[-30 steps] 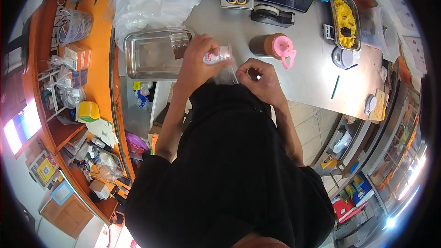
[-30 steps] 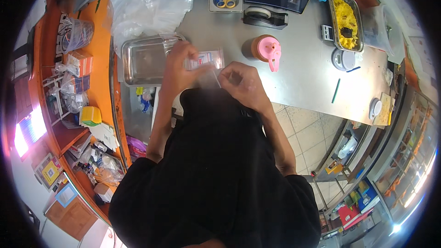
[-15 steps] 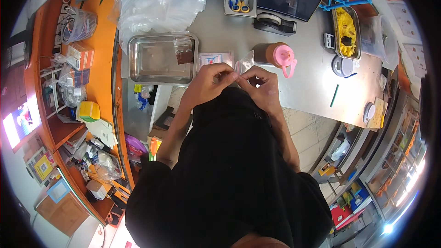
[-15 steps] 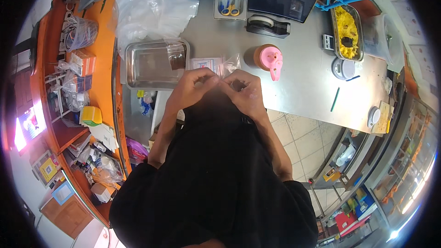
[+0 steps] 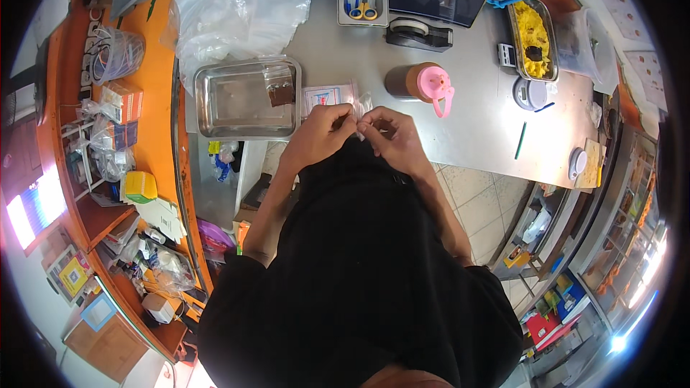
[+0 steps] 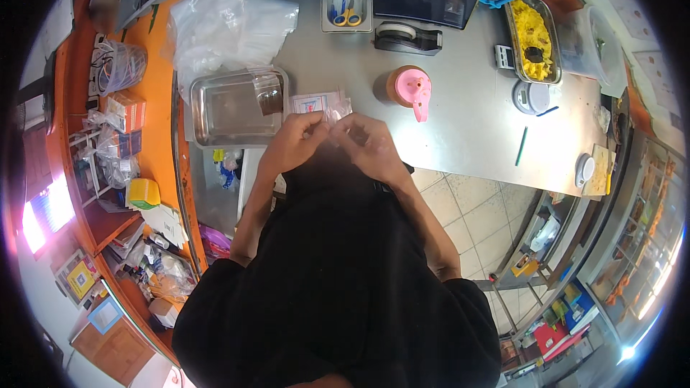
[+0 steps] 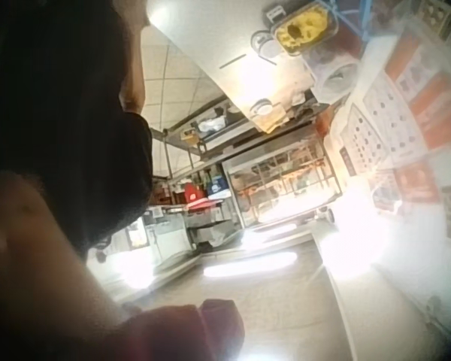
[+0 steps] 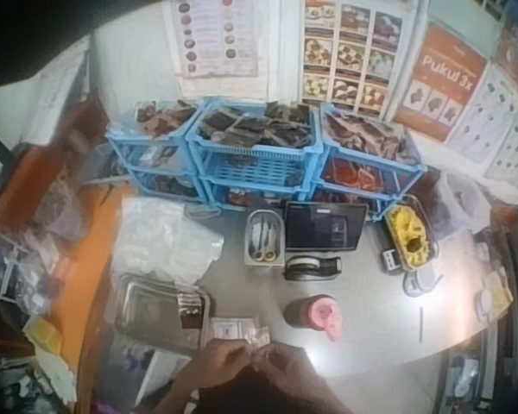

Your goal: The person opens small plastic zip bags, dispenses sauce into them from a squeeze bottle, seals each bag shut, and places the filled bags into a metal tray.

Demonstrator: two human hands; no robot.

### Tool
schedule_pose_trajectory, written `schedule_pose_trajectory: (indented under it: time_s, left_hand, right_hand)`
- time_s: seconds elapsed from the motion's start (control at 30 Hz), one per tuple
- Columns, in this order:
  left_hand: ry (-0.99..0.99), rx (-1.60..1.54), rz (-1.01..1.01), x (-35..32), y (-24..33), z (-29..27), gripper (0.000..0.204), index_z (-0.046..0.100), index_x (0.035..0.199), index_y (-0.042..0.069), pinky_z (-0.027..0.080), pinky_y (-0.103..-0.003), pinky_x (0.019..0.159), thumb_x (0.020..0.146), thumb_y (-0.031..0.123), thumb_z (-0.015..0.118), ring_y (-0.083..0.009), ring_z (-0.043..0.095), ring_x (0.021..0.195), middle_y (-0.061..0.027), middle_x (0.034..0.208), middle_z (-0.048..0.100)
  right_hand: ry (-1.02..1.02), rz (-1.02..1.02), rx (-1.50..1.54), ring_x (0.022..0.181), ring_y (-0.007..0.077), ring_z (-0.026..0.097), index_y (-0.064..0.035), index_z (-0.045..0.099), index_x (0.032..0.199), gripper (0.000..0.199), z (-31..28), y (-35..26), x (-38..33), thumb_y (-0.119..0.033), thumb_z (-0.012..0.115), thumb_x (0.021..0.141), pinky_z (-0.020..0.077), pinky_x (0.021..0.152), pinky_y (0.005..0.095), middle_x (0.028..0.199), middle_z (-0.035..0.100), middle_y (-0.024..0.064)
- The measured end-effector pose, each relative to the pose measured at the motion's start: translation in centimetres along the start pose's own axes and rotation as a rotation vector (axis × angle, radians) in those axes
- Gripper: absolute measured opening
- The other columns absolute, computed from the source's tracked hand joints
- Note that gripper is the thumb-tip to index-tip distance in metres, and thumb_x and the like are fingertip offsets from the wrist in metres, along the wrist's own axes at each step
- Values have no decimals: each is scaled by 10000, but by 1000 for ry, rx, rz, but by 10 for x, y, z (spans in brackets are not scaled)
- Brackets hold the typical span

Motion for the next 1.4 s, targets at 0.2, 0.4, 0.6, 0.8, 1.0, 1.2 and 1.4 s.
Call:
schedule_pose_trajectory:
  time_s: [0.2,0.4,0.6,0.8,1.0,1.2,1.4]
  left_hand:
    - [127,48,78,-5,-3,0,206,548,712,-35,379,-341,495,823,100,656,-145,437,490,-145,560,478]
    - [398,213,172,-17,15,-8,176,553,667,-22,446,-368,511,763,50,682,-277,572,501,-167,595,568]
    - [232,193,156,-10,25,-5,192,564,681,-42,481,-399,551,770,91,670,-338,627,567,-183,637,614]
    - [-9,169,262,-19,39,9,177,548,679,-24,393,-384,509,754,50,689,-262,512,501,-170,601,536]
    - [217,245,340,-24,73,-15,421,660,1064,86,485,-415,877,679,116,830,-275,612,1016,-107,1094,640]
    - [141,295,539,-24,75,-2,633,605,1236,97,416,-444,1070,661,142,866,-321,535,1222,-96,1267,588]
    - [204,42,490,-20,62,-15,585,600,1211,53,440,-424,1024,692,121,861,-310,560,1191,-124,1247,591]
  right_hand:
    - [-16,-293,-351,548,84,398,47,560,742,199,15,-33,-8,-62,604,902,342,497,314,553,441,89]
    - [336,-223,-586,464,173,414,33,496,642,284,-10,-34,-10,-74,665,842,360,469,342,540,451,116]
    - [345,-478,-550,462,206,444,-17,540,937,191,-1,-67,-21,-20,682,810,397,489,344,574,523,102]
    - [103,-236,-430,496,145,466,-56,479,1247,462,4,-39,-13,36,659,832,393,490,313,610,529,55]
    - [81,-162,-155,590,31,487,-46,464,1279,416,-4,-55,-18,50,614,903,394,531,237,652,550,-18]
    - [75,-123,-61,643,33,518,-47,465,1293,461,-6,-50,-22,49,661,887,417,567,207,720,571,-18]
    - [-149,227,140,738,118,594,-43,477,1259,294,-20,10,-31,-167,569,1009,487,688,267,831,622,54]
Point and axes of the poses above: each hand's wrist, its own x-axis towards the middle knuckle, its own z-axis out of the palm, y = z × x, the point moved 10 cm from there along x, towards the middle knuckle
